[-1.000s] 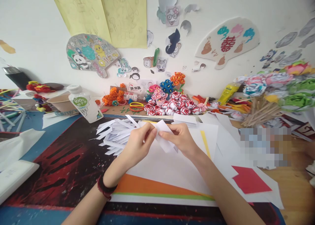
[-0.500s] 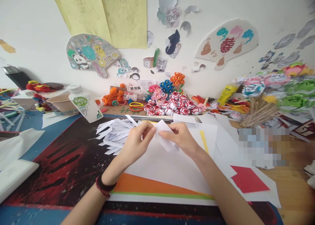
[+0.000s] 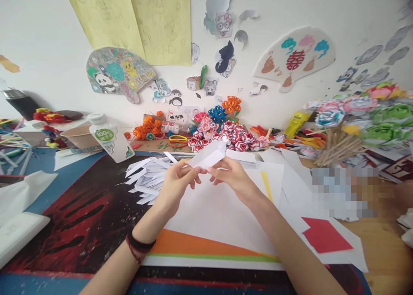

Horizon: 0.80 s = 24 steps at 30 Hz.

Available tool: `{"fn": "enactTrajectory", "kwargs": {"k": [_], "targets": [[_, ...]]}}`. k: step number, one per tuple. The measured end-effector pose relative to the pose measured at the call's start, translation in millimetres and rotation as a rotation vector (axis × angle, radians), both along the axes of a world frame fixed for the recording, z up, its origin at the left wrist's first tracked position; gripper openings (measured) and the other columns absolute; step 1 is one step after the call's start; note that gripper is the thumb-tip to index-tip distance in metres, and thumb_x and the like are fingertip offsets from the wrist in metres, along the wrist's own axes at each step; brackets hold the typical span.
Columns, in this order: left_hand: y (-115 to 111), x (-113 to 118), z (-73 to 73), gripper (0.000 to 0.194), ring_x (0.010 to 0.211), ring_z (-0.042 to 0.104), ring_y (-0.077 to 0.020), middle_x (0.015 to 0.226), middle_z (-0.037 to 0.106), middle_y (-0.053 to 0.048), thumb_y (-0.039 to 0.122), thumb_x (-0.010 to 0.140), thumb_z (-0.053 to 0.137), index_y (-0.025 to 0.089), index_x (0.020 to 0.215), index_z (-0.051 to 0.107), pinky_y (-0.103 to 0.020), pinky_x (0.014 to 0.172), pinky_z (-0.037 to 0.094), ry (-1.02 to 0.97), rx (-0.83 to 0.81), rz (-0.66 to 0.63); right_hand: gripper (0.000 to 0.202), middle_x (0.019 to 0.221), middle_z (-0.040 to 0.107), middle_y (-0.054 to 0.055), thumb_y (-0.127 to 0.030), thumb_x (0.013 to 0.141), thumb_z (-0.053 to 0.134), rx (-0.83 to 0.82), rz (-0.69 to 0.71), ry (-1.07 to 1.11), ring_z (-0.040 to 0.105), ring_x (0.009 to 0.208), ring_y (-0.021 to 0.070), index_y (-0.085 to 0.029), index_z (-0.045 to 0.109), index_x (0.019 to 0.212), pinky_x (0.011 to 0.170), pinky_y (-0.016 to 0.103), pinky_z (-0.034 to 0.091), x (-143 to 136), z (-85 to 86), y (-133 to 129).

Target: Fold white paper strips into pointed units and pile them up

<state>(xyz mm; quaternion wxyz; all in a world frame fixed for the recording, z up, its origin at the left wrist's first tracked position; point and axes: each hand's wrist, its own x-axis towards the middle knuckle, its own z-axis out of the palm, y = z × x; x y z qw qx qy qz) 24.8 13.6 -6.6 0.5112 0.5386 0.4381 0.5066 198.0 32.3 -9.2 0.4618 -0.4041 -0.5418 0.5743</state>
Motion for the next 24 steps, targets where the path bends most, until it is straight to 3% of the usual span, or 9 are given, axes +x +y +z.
{"fn": "enactTrajectory", "kwargs": {"k": [2,5,11,24], "targets": [[-0.3,1.4,-1.2,0.021,0.057,0.05,-0.0095,0.065,0.061,0.001,0.033,0.081,0.065,0.016,0.08,0.054,-0.021,0.054,0.038,-0.009,-0.021,-0.022,0.036,0.09,0.069,0.009,-0.04,0.074,0.074,0.028,0.068,-0.013,0.062,0.07,0.0157,-0.014,0.069,0.098,0.064,0.029,0.051,-1.9,-2.6,-0.2],[-0.7,1.8,-0.7,0.023,0.054,0.047,-0.0087,0.059,0.056,0.003,0.034,0.078,0.068,0.015,0.073,0.056,-0.02,0.051,0.037,0.06,-0.002,0.003,0.031,0.079,0.069,0.008,-0.04,0.074,0.073,0.074,0.056,-0.032,0.061,0.066,0.0153,-0.011,0.073,0.087,0.063,0.028,0.05,-1.2,-6.2,1.5],[-0.3,0.3,1.8,0.027,0.055,0.047,-0.0094,0.065,0.06,0.0,0.039,0.077,0.067,0.015,0.068,0.059,-0.02,0.049,0.035,0.249,0.033,0.041,0.028,0.077,0.069,0.006,-0.036,0.075,0.073,0.086,0.059,-0.051,0.06,0.063,0.0139,-0.012,0.072,0.089,0.059,0.027,0.05,3.4,-4.2,3.4],[1.1,-4.2,2.5,0.026,0.061,0.054,-0.0124,0.067,0.063,-0.002,0.039,0.082,0.063,0.015,0.074,0.061,-0.021,0.053,0.036,0.311,0.133,-0.016,0.026,0.072,0.066,0.004,-0.032,0.069,0.078,0.022,0.087,-0.021,0.059,0.059,0.0127,-0.011,0.07,0.081,0.056,0.026,0.049,1.8,-1.1,-0.4]]}}
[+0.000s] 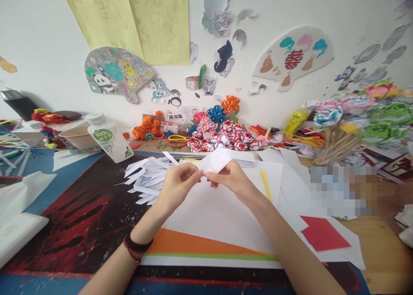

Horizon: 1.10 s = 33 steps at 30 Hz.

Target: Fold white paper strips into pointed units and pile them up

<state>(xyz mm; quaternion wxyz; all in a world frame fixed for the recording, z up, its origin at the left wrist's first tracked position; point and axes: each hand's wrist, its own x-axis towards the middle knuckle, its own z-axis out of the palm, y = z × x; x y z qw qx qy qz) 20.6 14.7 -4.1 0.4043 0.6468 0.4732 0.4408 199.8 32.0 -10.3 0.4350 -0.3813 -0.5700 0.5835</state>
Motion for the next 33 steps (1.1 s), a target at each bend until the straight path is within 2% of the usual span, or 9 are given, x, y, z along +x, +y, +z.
{"fn": "enactTrajectory", "kwargs": {"k": [9,13,22,33], "targets": [[-7.2,4.5,1.1,0.024,0.054,0.043,-0.0109,0.056,0.052,0.002,0.033,0.084,0.058,0.017,0.067,0.059,-0.023,0.053,0.033,0.21,0.191,0.084,0.022,0.067,0.065,0.003,-0.03,0.066,0.079,-0.008,-0.011,0.049,0.058,0.058,0.0131,-0.012,0.068,0.072,0.054,0.027,0.048,-2.8,-4.5,-0.9],[-9.4,6.8,-1.8,0.021,0.054,0.044,-0.0112,0.057,0.052,0.002,0.028,0.086,0.055,0.017,0.068,0.057,-0.023,0.054,0.033,0.298,0.269,0.116,0.018,0.064,0.064,0.002,-0.026,0.066,0.078,-0.008,-0.02,0.036,0.058,0.055,0.0126,-0.012,0.068,0.072,0.052,0.026,0.047,-4.5,-5.5,0.1],[-14.6,10.3,-2.9,0.017,0.056,0.046,-0.0113,0.06,0.05,0.002,0.024,0.086,0.053,0.018,0.07,0.055,-0.023,0.056,0.035,0.331,0.353,0.139,0.017,0.063,0.065,0.002,-0.024,0.064,0.077,-0.024,-0.055,0.015,0.058,0.053,0.0127,-0.011,0.068,0.071,0.051,0.026,0.048,-3.5,-4.8,0.9],[-13.6,7.9,0.7,0.016,0.057,0.048,-0.0122,0.062,0.052,0.002,0.023,0.086,0.052,0.019,0.071,0.054,-0.024,0.058,0.036,0.367,0.409,0.173,0.022,0.06,0.065,0.003,-0.03,0.062,0.08,-0.029,-0.06,-0.047,0.058,0.052,0.0134,-0.011,0.071,0.068,0.052,0.027,0.047,5.3,-0.3,3.8]]}}
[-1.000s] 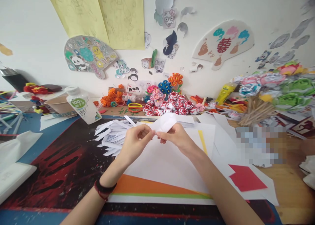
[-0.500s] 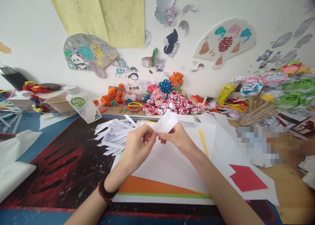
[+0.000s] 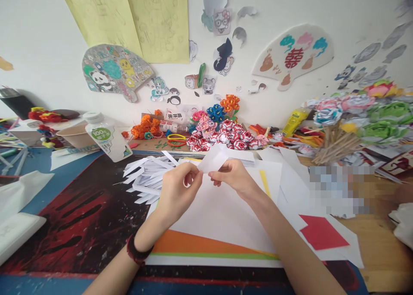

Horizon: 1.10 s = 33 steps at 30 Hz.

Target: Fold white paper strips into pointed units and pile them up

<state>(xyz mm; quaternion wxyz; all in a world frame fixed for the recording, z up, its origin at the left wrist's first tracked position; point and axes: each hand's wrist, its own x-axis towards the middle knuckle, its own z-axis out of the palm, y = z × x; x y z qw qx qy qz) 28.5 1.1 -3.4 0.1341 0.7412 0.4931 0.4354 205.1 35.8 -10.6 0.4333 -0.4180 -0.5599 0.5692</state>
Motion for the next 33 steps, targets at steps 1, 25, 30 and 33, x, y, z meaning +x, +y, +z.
{"fn": "enactTrajectory", "kwargs": {"k": [1,25,30,33], "targets": [[0.3,-0.9,0.7,0.016,0.057,0.048,-0.0123,0.062,0.053,0.002,0.023,0.086,0.052,0.019,0.071,0.054,-0.024,0.058,0.037,0.0,0.001,0.007,0.022,0.06,0.065,0.003,-0.031,0.061,0.08,0.0,-0.005,0.001,0.058,0.052,0.0132,-0.011,0.071,0.068,0.053,0.027,0.047,1.1,0.8,0.4],[1.7,-0.4,-2.6,0.019,0.068,0.059,-0.0153,0.07,0.066,-0.002,0.035,0.084,0.061,0.018,0.075,0.063,-0.024,0.064,0.044,-0.4,-0.106,0.028,0.027,0.081,0.071,0.006,-0.036,0.069,0.077,0.067,0.05,0.153,0.063,0.068,0.0152,-0.015,0.074,0.086,0.067,0.03,0.051,-5.3,4.0,-3.4],[-1.1,6.0,-6.9,0.02,0.065,0.059,-0.0143,0.072,0.067,-0.002,0.033,0.088,0.057,0.018,0.076,0.064,-0.024,0.062,0.044,-0.276,-0.146,-0.026,0.026,0.075,0.069,0.006,-0.04,0.078,0.07,0.127,-0.014,0.16,0.061,0.067,0.0155,-0.014,0.073,0.076,0.068,0.031,0.05,-13.3,0.6,-7.2],[1.0,0.7,-3.5,0.008,0.065,0.055,-0.0132,0.08,0.066,-0.001,0.025,0.087,0.058,0.02,0.087,0.063,-0.025,0.062,0.042,-0.019,-0.029,0.0,0.024,0.072,0.069,0.006,-0.037,0.077,0.07,0.103,-0.047,0.124,0.061,0.065,0.0158,-0.014,0.072,0.074,0.066,0.03,0.049,-7.6,0.8,-3.3]]}}
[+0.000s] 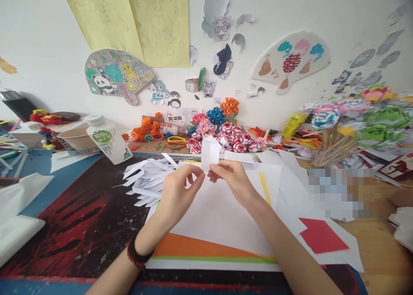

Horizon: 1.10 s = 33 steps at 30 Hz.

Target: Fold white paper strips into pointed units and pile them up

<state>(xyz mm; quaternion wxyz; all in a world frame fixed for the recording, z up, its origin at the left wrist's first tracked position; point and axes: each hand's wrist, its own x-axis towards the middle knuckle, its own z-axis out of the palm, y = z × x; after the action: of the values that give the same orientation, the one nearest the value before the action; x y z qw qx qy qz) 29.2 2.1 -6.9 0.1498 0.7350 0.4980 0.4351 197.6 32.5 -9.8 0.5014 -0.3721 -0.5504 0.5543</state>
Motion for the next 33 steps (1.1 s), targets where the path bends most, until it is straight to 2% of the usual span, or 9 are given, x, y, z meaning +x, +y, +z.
{"fn": "enactTrajectory", "kwargs": {"k": [4,8,12,17,20,23,25,30,33], "targets": [[6.2,-10.8,1.9,0.024,0.075,0.056,-0.0147,0.101,0.064,-0.005,0.019,0.088,0.057,0.021,0.111,0.056,-0.027,0.07,0.043,0.221,0.28,0.024,0.02,0.066,0.067,0.005,-0.031,0.078,0.068,0.006,-0.002,-0.082,0.06,0.062,0.0146,-0.013,0.072,0.071,0.061,0.028,0.048,7.3,1.4,4.6],[11.5,-18.4,-2.6,0.02,0.078,0.055,-0.0163,0.1,0.063,-0.006,0.012,0.09,0.052,0.023,0.105,0.059,-0.029,0.072,0.042,0.406,0.535,-0.102,0.018,0.063,0.066,0.003,-0.028,0.077,0.067,0.01,0.041,-0.126,0.058,0.058,0.013,-0.013,0.07,0.067,0.059,0.026,0.047,8.9,1.1,4.9],[13.8,-22.9,-4.3,0.025,0.081,0.054,-0.0167,0.098,0.062,-0.007,0.003,0.089,0.048,0.02,0.103,0.059,-0.03,0.073,0.041,0.428,0.599,-0.166,0.02,0.065,0.065,0.003,-0.029,0.079,0.066,0.049,0.058,-0.168,0.057,0.058,0.0121,-0.013,0.07,0.068,0.059,0.025,0.046,9.3,0.6,3.8],[13.7,-25.9,0.5,0.031,0.082,0.052,-0.017,0.097,0.059,-0.007,-0.002,0.089,0.042,0.019,0.103,0.059,-0.032,0.074,0.039,0.492,0.517,-0.226,0.018,0.066,0.065,0.002,-0.03,0.079,0.068,0.082,0.075,-0.165,0.056,0.059,0.0115,-0.014,0.073,0.071,0.06,0.024,0.047,9.3,-1.1,3.8],[13.8,-24.1,2.1,0.021,0.081,0.051,-0.0178,0.094,0.059,-0.006,0.006,0.092,0.046,0.019,0.097,0.062,-0.033,0.073,0.038,0.455,0.447,-0.2,0.015,0.069,0.066,0.002,-0.03,0.077,0.071,0.092,0.091,-0.141,0.057,0.06,0.0118,-0.015,0.074,0.073,0.059,0.024,0.048,7.4,-2.0,3.4],[13.1,-19.7,3.8,0.013,0.084,0.051,-0.0187,0.091,0.059,-0.005,0.016,0.092,0.053,0.021,0.093,0.065,-0.033,0.075,0.039,0.289,0.376,-0.148,0.016,0.07,0.068,0.003,-0.031,0.076,0.073,0.092,0.094,-0.101,0.059,0.06,0.0126,-0.015,0.075,0.076,0.059,0.025,0.049,5.5,-2.5,2.6],[11.8,-16.2,5.0,0.013,0.088,0.052,-0.0191,0.095,0.059,-0.005,0.017,0.09,0.056,0.023,0.099,0.064,-0.032,0.078,0.04,0.156,0.307,-0.128,0.018,0.071,0.069,0.004,-0.032,0.075,0.074,0.084,0.076,-0.071,0.061,0.06,0.0134,-0.015,0.075,0.078,0.06,0.026,0.05,4.7,-2.9,2.1],[9.8,-8.2,2.4,0.037,0.079,0.051,-0.0154,0.097,0.059,-0.003,0.023,0.085,0.064,0.024,0.121,0.053,-0.028,0.075,0.04,-0.123,0.112,-0.047,0.021,0.077,0.072,0.006,-0.033,0.074,0.076,0.065,0.054,-0.024,0.066,0.063,0.0157,-0.015,0.076,0.084,0.061,0.028,0.053,3.4,-4.1,0.1],[10.6,-5.2,-2.0,0.025,0.073,0.05,-0.0137,0.092,0.061,-0.001,0.03,0.085,0.065,0.022,0.109,0.059,-0.027,0.072,0.039,-0.207,-0.013,-0.048,0.022,0.08,0.074,0.006,-0.03,0.072,0.077,0.064,0.078,-0.01,0.068,0.067,0.0173,-0.016,0.077,0.089,0.064,0.029,0.055,1.4,-3.8,-1.7]]}}
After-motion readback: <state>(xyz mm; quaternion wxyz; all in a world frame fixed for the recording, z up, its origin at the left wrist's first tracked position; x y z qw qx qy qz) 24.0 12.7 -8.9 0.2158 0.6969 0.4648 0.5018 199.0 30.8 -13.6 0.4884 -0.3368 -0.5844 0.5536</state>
